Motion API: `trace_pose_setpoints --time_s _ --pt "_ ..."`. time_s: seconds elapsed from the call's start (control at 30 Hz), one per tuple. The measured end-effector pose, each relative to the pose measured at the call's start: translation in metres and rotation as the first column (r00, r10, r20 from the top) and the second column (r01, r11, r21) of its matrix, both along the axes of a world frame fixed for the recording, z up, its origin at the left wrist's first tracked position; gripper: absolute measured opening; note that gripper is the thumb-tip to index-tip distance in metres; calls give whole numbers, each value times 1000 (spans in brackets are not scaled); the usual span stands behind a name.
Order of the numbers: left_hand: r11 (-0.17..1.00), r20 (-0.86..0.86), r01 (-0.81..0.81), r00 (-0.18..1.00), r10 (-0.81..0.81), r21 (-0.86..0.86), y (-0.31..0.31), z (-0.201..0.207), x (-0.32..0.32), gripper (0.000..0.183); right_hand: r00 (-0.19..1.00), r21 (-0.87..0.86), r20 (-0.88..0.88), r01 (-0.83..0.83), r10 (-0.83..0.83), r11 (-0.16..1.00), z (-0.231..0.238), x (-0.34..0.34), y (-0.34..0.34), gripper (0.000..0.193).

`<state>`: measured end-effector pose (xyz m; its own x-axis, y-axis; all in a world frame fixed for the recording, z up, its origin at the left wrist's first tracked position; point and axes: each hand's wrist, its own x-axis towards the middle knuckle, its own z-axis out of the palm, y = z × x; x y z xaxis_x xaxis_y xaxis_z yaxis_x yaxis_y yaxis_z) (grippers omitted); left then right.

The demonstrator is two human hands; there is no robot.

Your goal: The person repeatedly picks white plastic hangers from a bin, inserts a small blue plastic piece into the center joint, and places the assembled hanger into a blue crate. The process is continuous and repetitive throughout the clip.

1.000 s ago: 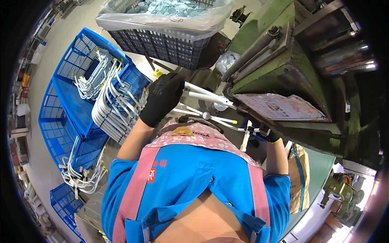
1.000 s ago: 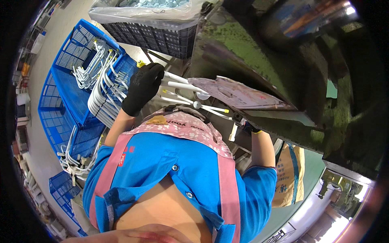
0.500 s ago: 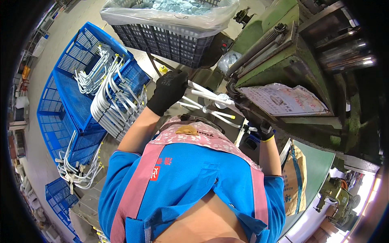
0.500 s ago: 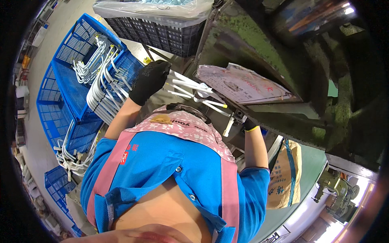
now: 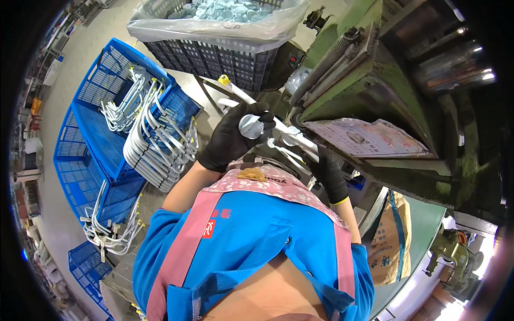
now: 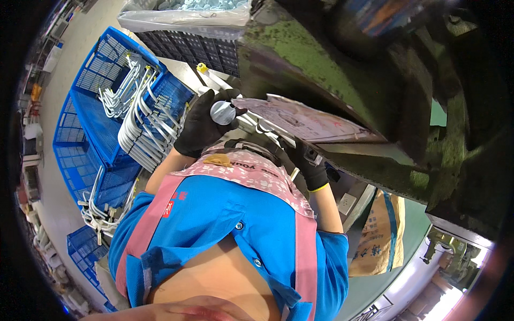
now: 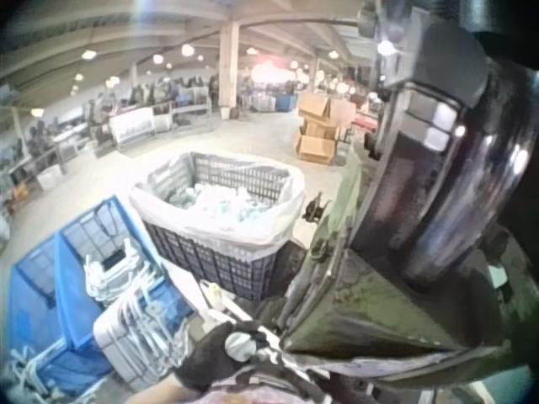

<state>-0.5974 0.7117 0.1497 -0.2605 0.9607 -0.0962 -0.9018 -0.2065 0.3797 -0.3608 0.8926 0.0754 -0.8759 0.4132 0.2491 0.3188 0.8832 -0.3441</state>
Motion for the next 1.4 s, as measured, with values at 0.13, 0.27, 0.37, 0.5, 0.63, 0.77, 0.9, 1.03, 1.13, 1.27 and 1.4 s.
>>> trace_pose_setpoints --time_s 0.13,0.27,0.37,0.5,0.63,0.77,0.9,1.03,1.13,1.27,1.4 --pt "999 -223 -31 974 40 43 3 1 5 34 995 35 -99 -6 10 999 -14 0 -1 32" --pt "992 -628 -23 775 -63 -128 3 5 11 44 989 146 -142 -25 46 989 -27 1 -1 39" --pt "972 -728 5 662 -180 -235 8 7 22 42 968 13 -237 -88 89 996 -27 0 -2 41" --pt "952 -966 -242 -127 -224 -189 22 6 31 41 976 139 -155 -130 151 982 -22 0 -2 56" --pt "936 -830 -336 -548 -106 103 47 -2 42 51 982 287 -111 -116 153 951 -37 8 0 60" --pt "951 -801 -303 -555 -226 -59 60 -6 48 56 978 399 103 -208 182 893 -70 8 6 63" --pt "948 -762 -318 -622 -184 31 60 -5 48 54 988 231 -90 -103 127 968 -68 6 5 69" --pt "933 -737 -333 -663 -129 136 63 -9 48 51 990 246 -117 -52 83 968 -34 3 -2 70" --pt "922 -722 -330 -686 -88 201 66 -20 49 49 990 224 -124 -34 63 974 -19 0 -6 69" --pt "958 -621 -243 -777 -100 150 62 -37 38 54 996 116 -92 17 -7 993 -15 0 -11 62" --pt "948 -554 -162 -832 19 275 50 -49 -3 68 986 82 -131 113 -102 990 -17 2 -17 54"
